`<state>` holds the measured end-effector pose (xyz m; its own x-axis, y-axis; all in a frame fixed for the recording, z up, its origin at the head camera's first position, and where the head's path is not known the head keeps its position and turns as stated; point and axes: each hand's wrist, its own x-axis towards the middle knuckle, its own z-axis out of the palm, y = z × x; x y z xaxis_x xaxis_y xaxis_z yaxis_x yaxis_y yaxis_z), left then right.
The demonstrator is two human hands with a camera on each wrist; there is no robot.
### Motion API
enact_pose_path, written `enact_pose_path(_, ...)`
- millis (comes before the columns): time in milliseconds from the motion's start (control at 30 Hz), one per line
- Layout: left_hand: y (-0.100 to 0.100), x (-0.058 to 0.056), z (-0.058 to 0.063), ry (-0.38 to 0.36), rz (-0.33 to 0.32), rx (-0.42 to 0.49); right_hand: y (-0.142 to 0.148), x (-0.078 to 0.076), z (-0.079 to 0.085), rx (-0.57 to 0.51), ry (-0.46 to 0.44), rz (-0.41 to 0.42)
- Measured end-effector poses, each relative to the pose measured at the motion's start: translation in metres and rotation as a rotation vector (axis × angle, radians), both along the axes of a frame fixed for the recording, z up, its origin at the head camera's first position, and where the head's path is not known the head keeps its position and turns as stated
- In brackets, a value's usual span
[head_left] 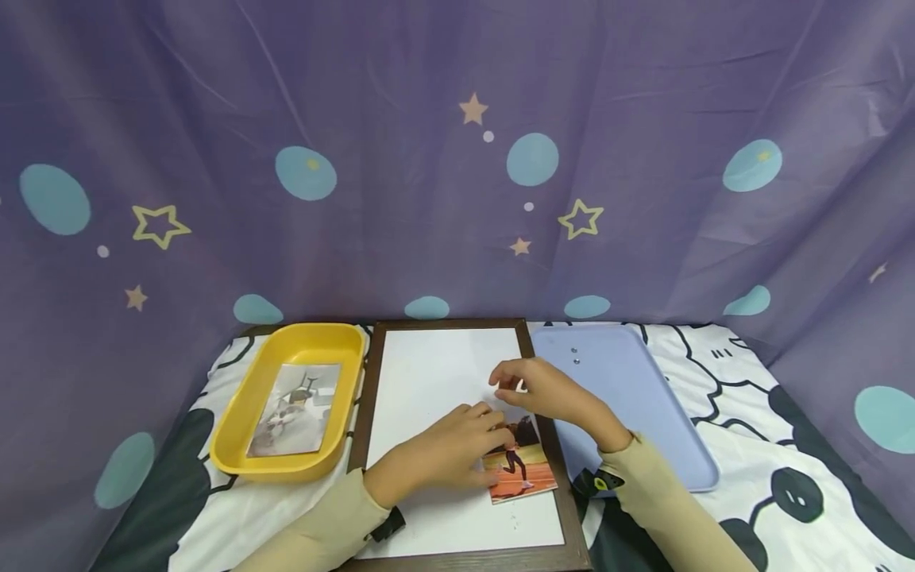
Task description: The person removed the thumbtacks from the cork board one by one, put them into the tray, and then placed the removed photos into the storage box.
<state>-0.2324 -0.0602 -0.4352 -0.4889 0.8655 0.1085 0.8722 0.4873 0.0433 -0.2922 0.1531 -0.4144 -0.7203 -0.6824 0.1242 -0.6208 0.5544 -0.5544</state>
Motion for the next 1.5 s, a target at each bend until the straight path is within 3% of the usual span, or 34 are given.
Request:
enact_pose_path(300,-0.001,0.004,-0.004,-0.127,0.03,-0.088,-0.004,0.004,-0.017,0.105,0.033,-0.01)
enact_pose_path(467,-0.002,0.006,-0.002,-0.131,0.043,-0.151,-0.005,0.007,-0.018,0.17,0.102,-0.001)
enact_pose_path(733,-0.002,0.007,-0.004,-0.133,0.053,-0.181,-0.003,0.007,-0.018,0.226,0.103,0.035)
enact_pose_path(900,-0.002,0.007,-0.005,-0.114,0.052,-0.181,-0.004,0.007,-0.019,0.24,0.077,0.032)
enact_pose_path(1133,-0.008,0.004,0.001,-0.112,0.065,-0.189,-0.015,0.004,-0.013,0.261,0.135,0.05)
enact_pose_path(1367,-0.009,0.002,0.003,-0.102,0.057,-0.145,-0.024,-0.004,0.002,0.384,0.137,0.067)
enact_pose_path(1500,-0.003,0.004,-0.003,-0.107,0.03,-0.141,-0.018,-0.001,-0.002,0.429,0.126,0.076)
